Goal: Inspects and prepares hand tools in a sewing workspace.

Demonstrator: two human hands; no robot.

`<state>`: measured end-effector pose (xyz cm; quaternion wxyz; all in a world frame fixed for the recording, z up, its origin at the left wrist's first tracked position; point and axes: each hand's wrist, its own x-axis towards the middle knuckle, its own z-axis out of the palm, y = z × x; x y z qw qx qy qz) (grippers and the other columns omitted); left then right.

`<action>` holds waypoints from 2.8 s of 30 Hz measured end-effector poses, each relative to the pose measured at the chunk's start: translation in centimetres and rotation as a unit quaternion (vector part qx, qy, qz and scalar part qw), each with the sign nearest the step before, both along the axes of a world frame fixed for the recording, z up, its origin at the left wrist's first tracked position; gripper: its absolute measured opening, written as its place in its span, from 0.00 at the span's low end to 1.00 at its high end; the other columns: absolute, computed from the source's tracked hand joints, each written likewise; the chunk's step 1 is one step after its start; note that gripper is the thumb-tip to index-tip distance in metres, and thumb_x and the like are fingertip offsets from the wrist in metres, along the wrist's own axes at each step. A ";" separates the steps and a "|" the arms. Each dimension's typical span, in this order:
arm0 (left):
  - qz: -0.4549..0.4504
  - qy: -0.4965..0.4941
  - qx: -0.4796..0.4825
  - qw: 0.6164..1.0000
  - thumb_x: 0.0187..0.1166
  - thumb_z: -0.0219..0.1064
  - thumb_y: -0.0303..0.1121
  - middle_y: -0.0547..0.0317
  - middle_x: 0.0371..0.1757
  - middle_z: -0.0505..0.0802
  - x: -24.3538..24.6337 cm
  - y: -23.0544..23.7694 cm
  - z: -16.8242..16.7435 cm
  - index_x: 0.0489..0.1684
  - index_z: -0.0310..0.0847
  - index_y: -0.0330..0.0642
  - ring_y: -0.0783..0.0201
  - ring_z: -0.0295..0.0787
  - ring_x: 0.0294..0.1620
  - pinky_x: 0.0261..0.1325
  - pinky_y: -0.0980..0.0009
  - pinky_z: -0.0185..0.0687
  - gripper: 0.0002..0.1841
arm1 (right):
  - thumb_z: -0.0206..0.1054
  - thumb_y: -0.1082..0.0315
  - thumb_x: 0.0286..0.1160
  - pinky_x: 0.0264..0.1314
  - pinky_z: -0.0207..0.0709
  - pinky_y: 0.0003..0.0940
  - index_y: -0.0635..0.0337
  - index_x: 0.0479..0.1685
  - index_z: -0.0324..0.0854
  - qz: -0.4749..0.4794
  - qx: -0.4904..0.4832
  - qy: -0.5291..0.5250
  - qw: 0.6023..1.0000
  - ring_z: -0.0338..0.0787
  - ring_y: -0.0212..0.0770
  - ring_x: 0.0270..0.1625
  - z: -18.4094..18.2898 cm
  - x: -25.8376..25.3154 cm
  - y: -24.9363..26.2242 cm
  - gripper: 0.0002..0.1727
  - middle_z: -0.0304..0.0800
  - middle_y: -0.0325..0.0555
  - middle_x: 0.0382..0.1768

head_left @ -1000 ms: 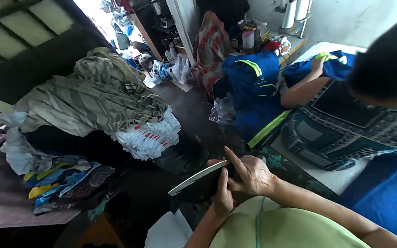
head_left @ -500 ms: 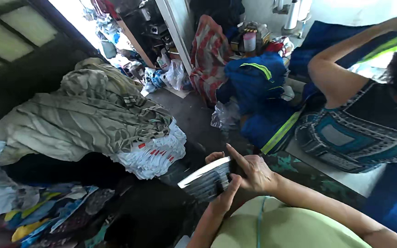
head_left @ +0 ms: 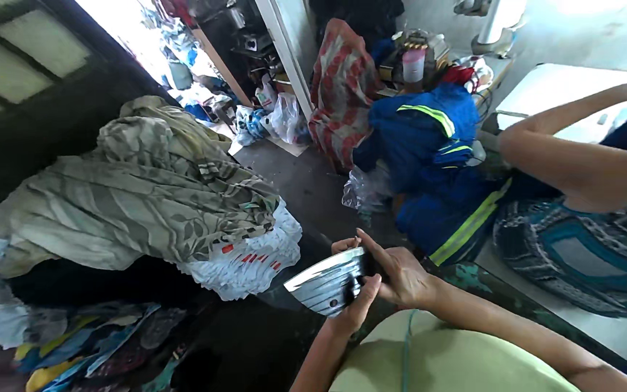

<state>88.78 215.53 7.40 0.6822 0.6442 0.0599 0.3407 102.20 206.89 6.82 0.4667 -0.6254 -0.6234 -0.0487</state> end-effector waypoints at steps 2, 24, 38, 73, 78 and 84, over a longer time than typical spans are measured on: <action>0.019 -0.012 0.029 0.999 0.78 0.72 0.39 0.73 0.46 0.96 2.0 1.6 0.1 0.49 0.89 0.42 0.83 0.90 0.53 0.62 0.77 0.85 0.11 | 0.52 0.43 0.82 0.19 0.77 0.41 0.82 0.76 0.67 0.006 0.005 -0.006 1.000 0.84 0.44 0.16 0.2 1.8 1.5 0.44 0.84 0.49 0.17; 0.101 -0.013 -0.074 0.992 0.82 0.64 0.39 0.75 0.43 0.96 15.9 17.3 -1.5 0.42 0.91 0.47 0.84 0.90 0.50 0.59 0.78 0.85 0.10 | 0.58 0.46 0.80 0.19 0.78 0.43 0.80 0.75 0.70 -0.035 -0.028 -0.037 0.998 0.85 0.46 0.16 -0.8 14.4 18.7 0.41 0.84 0.48 0.16; 0.115 -0.095 -0.089 0.985 0.74 0.71 0.35 0.74 0.45 0.94 23.0 37.3 -0.6 0.47 0.88 0.49 0.80 0.89 0.52 0.59 0.76 0.85 0.08 | 0.57 0.45 0.80 0.19 0.78 0.41 0.80 0.73 0.72 -0.047 -0.001 -0.090 0.995 0.86 0.45 0.17 0.9 21.1 38.6 0.41 0.86 0.48 0.18; 0.168 0.043 -0.010 0.985 0.76 0.70 0.32 0.71 0.40 0.94 39.2 69.0 0.6 0.43 0.86 0.32 0.83 0.89 0.48 0.60 0.78 0.85 0.10 | 0.60 0.50 0.78 0.22 0.79 0.49 0.80 0.78 0.68 0.100 -0.070 0.007 0.993 0.87 0.49 0.18 0.9 40.6 72.0 0.40 0.87 0.52 0.19; 0.173 -0.001 -0.067 0.983 0.81 0.64 0.32 0.64 0.50 0.94 41.4 77.8 0.1 0.57 0.80 0.26 0.79 0.88 0.57 0.68 0.73 0.83 0.16 | 0.59 0.49 0.80 0.20 0.79 0.46 0.79 0.77 0.70 0.091 -0.061 -0.016 0.994 0.86 0.47 0.17 0.9 42.0 81.3 0.39 0.87 0.51 0.18; 0.218 -0.027 -0.081 0.972 0.76 0.60 0.23 0.71 0.40 0.96 44.3 86.8 0.8 0.41 0.88 0.37 0.80 0.91 0.48 0.60 0.75 0.86 0.09 | 0.61 0.51 0.79 0.20 0.79 0.44 0.80 0.75 0.71 0.058 -0.053 -0.027 0.997 0.86 0.46 0.17 1.2 43.6 90.6 0.38 0.87 0.50 0.18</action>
